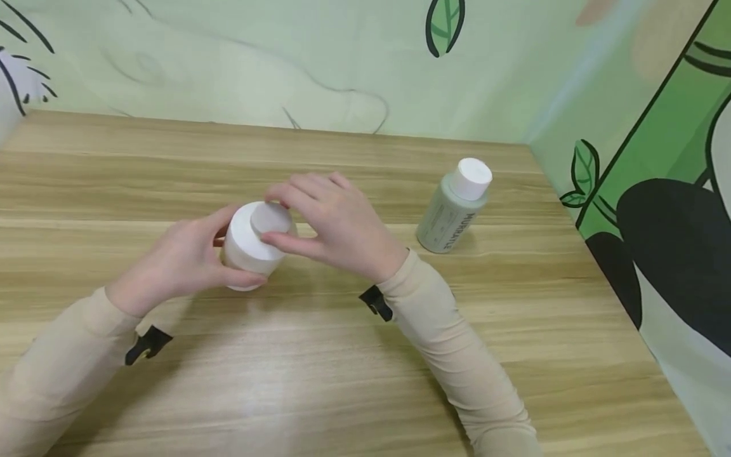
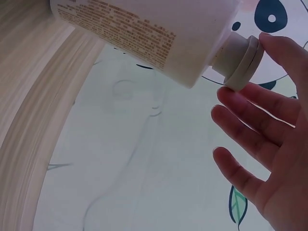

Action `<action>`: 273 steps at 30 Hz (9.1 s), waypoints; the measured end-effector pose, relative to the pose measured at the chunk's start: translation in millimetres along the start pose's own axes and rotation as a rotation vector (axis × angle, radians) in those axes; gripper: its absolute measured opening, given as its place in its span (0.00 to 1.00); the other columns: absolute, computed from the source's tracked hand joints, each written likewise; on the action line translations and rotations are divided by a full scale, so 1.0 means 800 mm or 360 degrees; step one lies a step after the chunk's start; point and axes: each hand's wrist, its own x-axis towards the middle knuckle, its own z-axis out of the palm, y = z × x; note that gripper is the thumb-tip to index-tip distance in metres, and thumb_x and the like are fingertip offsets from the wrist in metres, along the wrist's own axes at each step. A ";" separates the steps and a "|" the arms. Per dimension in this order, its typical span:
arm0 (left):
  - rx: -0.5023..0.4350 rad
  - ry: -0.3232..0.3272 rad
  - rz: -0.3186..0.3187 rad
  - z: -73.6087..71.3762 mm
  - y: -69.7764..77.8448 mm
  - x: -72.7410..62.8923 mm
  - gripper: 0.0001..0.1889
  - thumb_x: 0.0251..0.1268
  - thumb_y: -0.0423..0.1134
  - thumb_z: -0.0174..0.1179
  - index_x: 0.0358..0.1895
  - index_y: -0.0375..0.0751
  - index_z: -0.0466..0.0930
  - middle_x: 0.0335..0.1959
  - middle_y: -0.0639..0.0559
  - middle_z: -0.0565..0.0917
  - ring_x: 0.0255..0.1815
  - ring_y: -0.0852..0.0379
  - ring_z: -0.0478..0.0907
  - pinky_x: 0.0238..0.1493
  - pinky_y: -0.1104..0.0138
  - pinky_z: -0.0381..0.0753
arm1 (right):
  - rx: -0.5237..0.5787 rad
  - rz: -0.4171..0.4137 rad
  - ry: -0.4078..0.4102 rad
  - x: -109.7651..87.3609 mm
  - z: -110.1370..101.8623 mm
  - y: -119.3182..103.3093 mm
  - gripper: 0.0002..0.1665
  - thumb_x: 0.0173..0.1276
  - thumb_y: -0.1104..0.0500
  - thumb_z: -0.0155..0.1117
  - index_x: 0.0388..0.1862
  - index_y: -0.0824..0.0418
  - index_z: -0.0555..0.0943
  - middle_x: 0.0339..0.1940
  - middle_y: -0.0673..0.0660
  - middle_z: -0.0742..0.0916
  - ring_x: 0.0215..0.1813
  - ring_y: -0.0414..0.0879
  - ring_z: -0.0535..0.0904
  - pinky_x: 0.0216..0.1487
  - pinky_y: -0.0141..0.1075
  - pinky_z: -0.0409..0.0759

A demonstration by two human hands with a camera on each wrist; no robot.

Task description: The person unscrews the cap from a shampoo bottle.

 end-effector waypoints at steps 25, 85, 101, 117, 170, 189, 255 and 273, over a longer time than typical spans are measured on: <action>-0.0006 -0.0002 0.0010 -0.004 -0.002 -0.003 0.46 0.41 0.48 0.77 0.67 0.42 0.66 0.52 0.39 0.83 0.50 0.42 0.81 0.52 0.47 0.80 | 0.0063 -0.0106 0.0054 0.001 -0.001 0.006 0.28 0.59 0.50 0.71 0.55 0.63 0.79 0.52 0.57 0.85 0.57 0.50 0.79 0.59 0.40 0.75; -0.0025 -0.0010 0.0020 -0.003 -0.002 -0.004 0.43 0.42 0.50 0.76 0.66 0.45 0.67 0.49 0.41 0.83 0.47 0.43 0.81 0.48 0.48 0.79 | 0.0106 -0.0041 -0.0105 -0.001 -0.003 0.000 0.25 0.63 0.52 0.66 0.58 0.60 0.78 0.55 0.55 0.84 0.59 0.47 0.77 0.59 0.42 0.69; -0.0010 -0.0017 0.0040 -0.003 0.000 -0.002 0.44 0.42 0.49 0.76 0.66 0.42 0.66 0.51 0.39 0.83 0.49 0.42 0.81 0.51 0.46 0.79 | -0.0024 0.0041 -0.0045 0.000 -0.001 0.001 0.26 0.63 0.47 0.67 0.55 0.61 0.78 0.46 0.53 0.86 0.52 0.46 0.79 0.59 0.44 0.69; -0.0023 -0.0021 0.0028 -0.004 0.000 -0.002 0.43 0.43 0.50 0.76 0.66 0.45 0.67 0.51 0.41 0.82 0.49 0.43 0.80 0.50 0.48 0.79 | 0.0083 -0.0081 -0.0097 -0.002 -0.003 0.001 0.22 0.63 0.56 0.62 0.57 0.60 0.78 0.55 0.56 0.83 0.59 0.48 0.76 0.65 0.46 0.65; 0.0004 -0.0017 0.0050 -0.001 0.001 -0.004 0.44 0.42 0.50 0.76 0.66 0.43 0.67 0.51 0.39 0.83 0.49 0.42 0.81 0.51 0.46 0.79 | 0.0038 0.0002 -0.0052 0.000 0.000 -0.005 0.23 0.64 0.50 0.66 0.54 0.61 0.80 0.50 0.55 0.85 0.52 0.47 0.79 0.56 0.41 0.76; -0.0011 0.0007 0.0021 -0.002 0.001 -0.004 0.43 0.41 0.47 0.77 0.66 0.44 0.68 0.51 0.41 0.83 0.48 0.43 0.81 0.50 0.47 0.80 | 0.0024 -0.0065 0.0004 0.000 0.001 -0.005 0.27 0.61 0.47 0.69 0.55 0.60 0.80 0.52 0.57 0.84 0.56 0.50 0.78 0.56 0.42 0.74; 0.0014 0.0012 0.0055 -0.003 0.002 -0.005 0.42 0.41 0.47 0.77 0.63 0.42 0.69 0.48 0.40 0.84 0.46 0.43 0.81 0.49 0.47 0.80 | 0.0170 0.0066 -0.0121 0.001 -0.001 -0.008 0.31 0.63 0.51 0.66 0.60 0.66 0.73 0.58 0.59 0.82 0.63 0.50 0.74 0.67 0.45 0.64; -0.0002 -0.0031 0.0020 -0.004 0.005 -0.005 0.42 0.41 0.49 0.77 0.65 0.46 0.68 0.50 0.41 0.83 0.48 0.43 0.81 0.50 0.47 0.79 | 0.0155 -0.0019 -0.0055 -0.001 0.002 -0.005 0.20 0.63 0.54 0.64 0.53 0.59 0.79 0.55 0.57 0.82 0.62 0.50 0.74 0.66 0.45 0.64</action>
